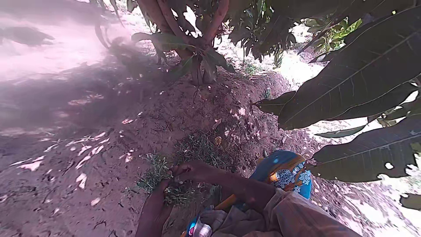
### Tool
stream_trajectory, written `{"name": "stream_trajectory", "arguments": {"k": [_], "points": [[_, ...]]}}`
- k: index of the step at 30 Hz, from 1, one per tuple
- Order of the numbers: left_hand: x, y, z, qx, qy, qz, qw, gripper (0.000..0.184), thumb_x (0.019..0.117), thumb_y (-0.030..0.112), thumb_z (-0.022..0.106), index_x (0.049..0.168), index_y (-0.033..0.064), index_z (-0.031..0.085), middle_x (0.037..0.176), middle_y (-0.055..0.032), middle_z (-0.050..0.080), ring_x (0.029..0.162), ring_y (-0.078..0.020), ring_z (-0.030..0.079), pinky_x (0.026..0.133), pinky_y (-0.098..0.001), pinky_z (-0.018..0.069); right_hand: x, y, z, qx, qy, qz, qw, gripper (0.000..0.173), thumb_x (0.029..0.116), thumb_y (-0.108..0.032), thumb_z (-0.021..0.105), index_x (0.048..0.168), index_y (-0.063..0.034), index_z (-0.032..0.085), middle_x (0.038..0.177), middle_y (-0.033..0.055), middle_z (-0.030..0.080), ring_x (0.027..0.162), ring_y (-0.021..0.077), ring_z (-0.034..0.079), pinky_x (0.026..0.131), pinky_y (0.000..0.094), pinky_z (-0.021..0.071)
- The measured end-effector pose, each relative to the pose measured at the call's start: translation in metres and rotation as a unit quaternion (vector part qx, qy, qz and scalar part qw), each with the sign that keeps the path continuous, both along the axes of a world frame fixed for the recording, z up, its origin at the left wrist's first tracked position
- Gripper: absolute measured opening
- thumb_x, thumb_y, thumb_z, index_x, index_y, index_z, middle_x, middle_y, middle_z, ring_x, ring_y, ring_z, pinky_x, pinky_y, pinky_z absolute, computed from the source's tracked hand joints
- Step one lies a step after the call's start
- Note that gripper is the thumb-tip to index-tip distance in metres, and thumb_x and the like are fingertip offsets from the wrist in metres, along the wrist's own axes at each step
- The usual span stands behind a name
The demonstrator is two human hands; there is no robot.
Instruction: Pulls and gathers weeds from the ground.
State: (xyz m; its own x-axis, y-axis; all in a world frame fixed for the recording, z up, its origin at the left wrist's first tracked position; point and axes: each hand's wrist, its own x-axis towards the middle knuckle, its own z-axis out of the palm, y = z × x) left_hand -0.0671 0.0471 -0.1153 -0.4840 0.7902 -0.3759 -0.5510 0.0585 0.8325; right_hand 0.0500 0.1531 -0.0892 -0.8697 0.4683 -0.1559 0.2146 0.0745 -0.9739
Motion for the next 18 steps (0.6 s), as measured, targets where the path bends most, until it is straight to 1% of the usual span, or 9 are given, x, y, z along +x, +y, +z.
{"name": "stream_trajectory", "arguments": {"k": [2, 4, 6, 7, 9, 10, 13, 15, 18], "points": [[0.000, 0.000, 0.001, -0.002, 0.000, 0.019, 1.000, 0.027, 0.1065, 0.008, 0.035, 0.119, 0.0064, 0.059, 0.094, 0.0022, 0.071, 0.078, -0.0045, 0.069, 0.068, -0.0225, 0.0589, -0.001, 0.001, -0.001, -0.009, -0.005, -0.018, 1.000, 0.024, 0.1018, -0.004, 0.057, 0.117, 0.0143, 0.062, 0.111, 0.0214, 0.065, 0.094, 0.0165, 0.059, 0.087, 0.0321, 0.0482], [0.000, 0.001, 0.004, -0.016, -0.007, 0.050, 0.999, 0.020, 0.1066, 0.009, 0.039, 0.114, 0.0077, 0.057, 0.089, 0.0024, 0.069, 0.075, -0.0047, 0.068, 0.066, -0.0236, 0.0591, -0.003, 0.000, 0.003, -0.022, -0.021, -0.043, 0.999, 0.024, 0.1027, -0.005, 0.056, 0.119, 0.0127, 0.061, 0.111, 0.0188, 0.064, 0.090, 0.0126, 0.057, 0.082, 0.0282, 0.0478], [0.001, 0.001, 0.007, -0.026, -0.015, 0.075, 0.997, 0.016, 0.1061, 0.009, 0.041, 0.114, 0.0077, 0.055, 0.087, 0.0017, 0.067, 0.074, -0.0058, 0.068, 0.066, -0.0249, 0.0590, -0.001, 0.002, 0.009, -0.040, -0.041, -0.072, 0.996, 0.026, 0.1037, -0.006, 0.056, 0.121, 0.0114, 0.061, 0.113, 0.0185, 0.064, 0.091, 0.0127, 0.058, 0.082, 0.0285, 0.0487], [0.002, 0.002, 0.009, -0.035, -0.018, 0.083, 0.996, 0.014, 0.1058, 0.009, 0.042, 0.113, 0.0076, 0.054, 0.087, 0.0011, 0.067, 0.074, -0.0064, 0.067, 0.065, -0.0254, 0.0589, -0.001, 0.004, 0.010, -0.050, -0.045, -0.085, 0.994, 0.025, 0.1041, -0.007, 0.055, 0.121, 0.0102, 0.060, 0.111, 0.0165, 0.063, 0.089, 0.0118, 0.057, 0.080, 0.0279, 0.0482], [0.001, 0.002, 0.012, -0.039, -0.024, 0.091, 0.995, 0.014, 0.1060, 0.008, 0.043, 0.115, 0.0045, 0.053, 0.087, -0.0030, 0.068, 0.074, -0.0100, 0.069, 0.066, -0.0278, 0.0602, -0.001, 0.006, 0.007, -0.070, -0.034, -0.112, 0.991, 0.020, 0.1035, -0.009, 0.056, 0.115, 0.0065, 0.062, 0.099, 0.0090, 0.062, 0.079, 0.0067, 0.054, 0.070, 0.0236, 0.0457], [0.000, 0.002, 0.013, -0.039, -0.025, 0.089, 0.995, 0.015, 0.1061, 0.007, 0.043, 0.116, 0.0034, 0.053, 0.087, -0.0045, 0.069, 0.075, -0.0114, 0.070, 0.067, -0.0283, 0.0605, 0.000, 0.006, 0.006, -0.084, -0.026, -0.117, 0.989, 0.018, 0.1035, -0.009, 0.056, 0.113, 0.0057, 0.063, 0.096, 0.0069, 0.062, 0.078, 0.0053, 0.055, 0.069, 0.0221, 0.0459], [-0.001, 0.003, 0.017, -0.055, -0.026, 0.101, 0.993, 0.011, 0.1042, 0.003, 0.046, 0.111, 0.0019, 0.054, 0.083, -0.0057, 0.067, 0.071, -0.0121, 0.068, 0.064, -0.0273, 0.0593, -0.003, 0.005, 0.004, -0.116, -0.014, -0.130, 0.985, 0.012, 0.1020, -0.005, 0.058, 0.106, 0.0039, 0.064, 0.090, 0.0042, 0.064, 0.073, 0.0043, 0.057, 0.066, 0.0203, 0.0477], [-0.004, 0.003, 0.016, -0.062, -0.028, 0.109, 0.992, 0.010, 0.1028, 0.000, 0.047, 0.110, 0.0015, 0.054, 0.082, -0.0066, 0.065, 0.070, -0.0128, 0.067, 0.064, -0.0278, 0.0585, -0.004, 0.006, 0.000, -0.103, -0.011, -0.122, 0.987, 0.009, 0.1010, -0.005, 0.059, 0.103, 0.0018, 0.065, 0.088, 0.0026, 0.063, 0.073, 0.0038, 0.057, 0.066, 0.0198, 0.0480], [-0.006, 0.002, 0.016, -0.046, -0.031, 0.115, 0.992, 0.013, 0.0994, -0.005, 0.050, 0.107, 0.0039, 0.055, 0.083, -0.0050, 0.066, 0.071, -0.0107, 0.067, 0.065, -0.0261, 0.0583, -0.004, 0.006, -0.001, -0.065, -0.015, -0.113, 0.991, 0.009, 0.0993, -0.004, 0.061, 0.104, 0.0023, 0.067, 0.090, 0.0032, 0.064, 0.073, 0.0033, 0.056, 0.068, 0.0198, 0.0473]]}}
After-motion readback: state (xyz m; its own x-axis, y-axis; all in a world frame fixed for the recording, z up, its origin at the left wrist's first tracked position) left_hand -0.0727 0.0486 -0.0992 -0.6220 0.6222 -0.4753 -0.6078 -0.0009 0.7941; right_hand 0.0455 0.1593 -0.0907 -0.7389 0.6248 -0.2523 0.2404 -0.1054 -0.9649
